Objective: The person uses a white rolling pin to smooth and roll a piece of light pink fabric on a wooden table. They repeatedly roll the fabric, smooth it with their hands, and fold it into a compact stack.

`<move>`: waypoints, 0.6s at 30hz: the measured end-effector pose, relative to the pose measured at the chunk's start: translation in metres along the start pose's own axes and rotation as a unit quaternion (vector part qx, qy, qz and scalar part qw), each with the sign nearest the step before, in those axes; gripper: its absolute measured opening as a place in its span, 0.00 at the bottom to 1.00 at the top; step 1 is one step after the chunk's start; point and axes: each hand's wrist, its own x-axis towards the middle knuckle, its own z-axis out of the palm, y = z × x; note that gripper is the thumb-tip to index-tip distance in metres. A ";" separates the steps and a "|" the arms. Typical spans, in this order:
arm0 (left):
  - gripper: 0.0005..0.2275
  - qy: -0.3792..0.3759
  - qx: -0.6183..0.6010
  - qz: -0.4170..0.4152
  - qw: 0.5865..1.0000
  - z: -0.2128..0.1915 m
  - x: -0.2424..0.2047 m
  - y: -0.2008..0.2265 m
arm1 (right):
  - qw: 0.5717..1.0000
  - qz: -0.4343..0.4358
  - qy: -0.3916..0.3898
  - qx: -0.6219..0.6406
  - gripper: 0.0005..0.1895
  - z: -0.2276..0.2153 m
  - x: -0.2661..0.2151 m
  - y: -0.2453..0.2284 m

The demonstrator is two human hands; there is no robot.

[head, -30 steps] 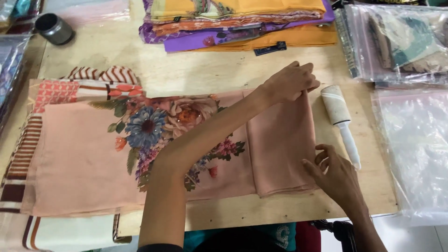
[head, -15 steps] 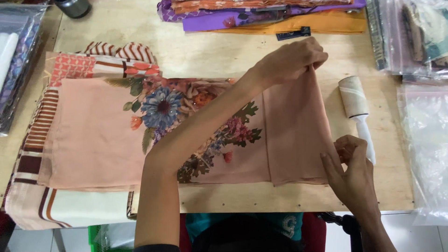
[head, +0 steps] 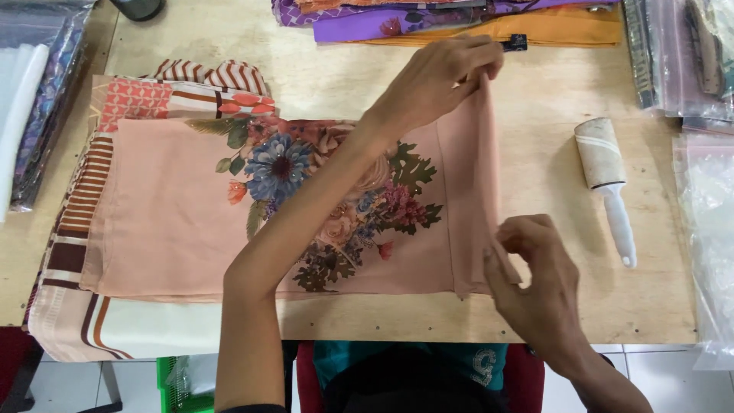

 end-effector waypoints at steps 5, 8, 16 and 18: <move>0.11 0.008 -0.141 -0.014 0.990 -0.033 -0.030 0.002 | 0.996 -0.084 -0.015 -0.019 0.12 0.021 0.013 -0.024; 0.12 0.015 -0.147 -0.067 0.987 -0.036 -0.061 -0.012 | 0.994 -0.008 -0.109 0.009 0.21 0.049 0.009 -0.017; 0.10 -0.007 -0.184 -0.223 0.957 -0.063 -0.136 -0.019 | 0.965 -0.127 -0.222 0.049 0.13 0.120 0.007 -0.016; 0.06 -0.009 -0.179 -0.241 0.954 -0.059 -0.149 -0.017 | 0.956 -0.112 -0.268 0.046 0.12 0.133 0.004 -0.020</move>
